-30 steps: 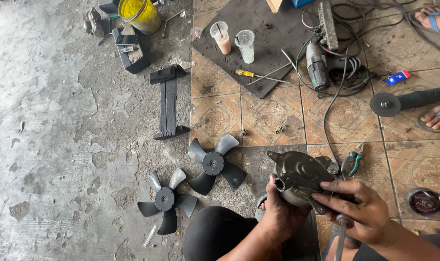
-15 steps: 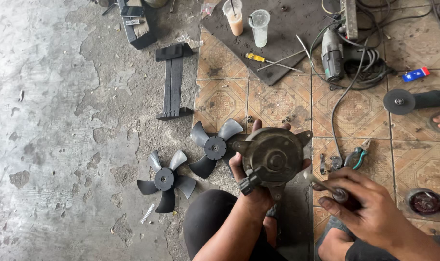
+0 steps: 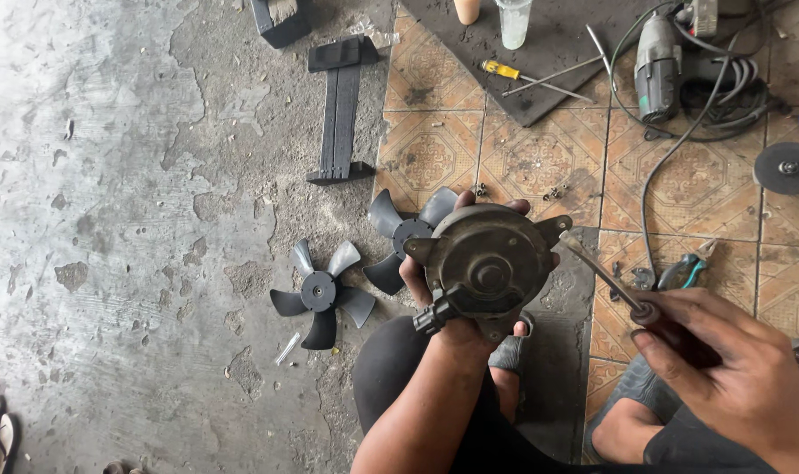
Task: The person sits on the floor and uses a screwdriver to pry and adjust parts of a cylindrical motor housing. They rotate the motor to access different sides and later use pliers to grip a component on the housing. Two fan blades and other tools are visible nearby on the floor.
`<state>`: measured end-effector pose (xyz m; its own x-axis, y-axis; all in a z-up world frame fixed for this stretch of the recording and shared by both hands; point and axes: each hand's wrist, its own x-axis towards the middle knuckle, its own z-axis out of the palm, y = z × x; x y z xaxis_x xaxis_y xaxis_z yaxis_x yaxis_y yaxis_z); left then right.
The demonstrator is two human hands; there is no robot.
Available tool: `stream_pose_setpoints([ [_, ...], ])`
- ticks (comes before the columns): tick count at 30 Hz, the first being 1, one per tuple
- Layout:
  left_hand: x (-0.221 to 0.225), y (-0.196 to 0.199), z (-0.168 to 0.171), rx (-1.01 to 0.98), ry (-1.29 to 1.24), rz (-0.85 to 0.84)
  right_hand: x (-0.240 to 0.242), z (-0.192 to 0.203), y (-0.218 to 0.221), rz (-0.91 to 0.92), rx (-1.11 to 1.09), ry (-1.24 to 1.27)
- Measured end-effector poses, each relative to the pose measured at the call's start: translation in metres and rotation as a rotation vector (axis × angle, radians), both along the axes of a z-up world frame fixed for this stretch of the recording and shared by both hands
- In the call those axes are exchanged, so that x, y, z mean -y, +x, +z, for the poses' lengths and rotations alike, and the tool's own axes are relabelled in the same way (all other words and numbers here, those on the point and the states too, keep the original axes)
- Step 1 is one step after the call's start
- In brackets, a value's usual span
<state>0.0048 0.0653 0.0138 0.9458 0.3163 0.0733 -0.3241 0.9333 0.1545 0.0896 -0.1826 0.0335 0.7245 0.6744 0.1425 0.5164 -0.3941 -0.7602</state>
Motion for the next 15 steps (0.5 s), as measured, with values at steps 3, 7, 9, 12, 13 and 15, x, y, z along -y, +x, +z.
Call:
stream_pose_setpoints([
  [3,-0.002,0.001,0.005,0.03,-0.021,0.004,0.0,0.001,-0.002,-0.035,-0.014,0.032],
  [7,0.0,0.001,0.012,-0.08,-0.067,0.012,0.004,-0.005,-0.001,-0.033,-0.079,-0.012],
  [9,0.002,0.0,0.012,-0.153,0.027,-0.028,0.007,-0.01,-0.001,-0.015,-0.122,-0.024],
  [12,0.008,0.001,0.011,-0.142,0.03,-0.057,0.011,-0.018,-0.003,-0.081,-0.22,0.021],
  [13,0.009,0.003,0.011,-0.117,0.009,-0.059,0.011,-0.019,-0.003,-0.085,-0.208,-0.015],
  [15,0.013,0.005,0.012,-0.157,0.101,-0.01,0.011,-0.02,-0.003,-0.089,-0.188,-0.089],
])
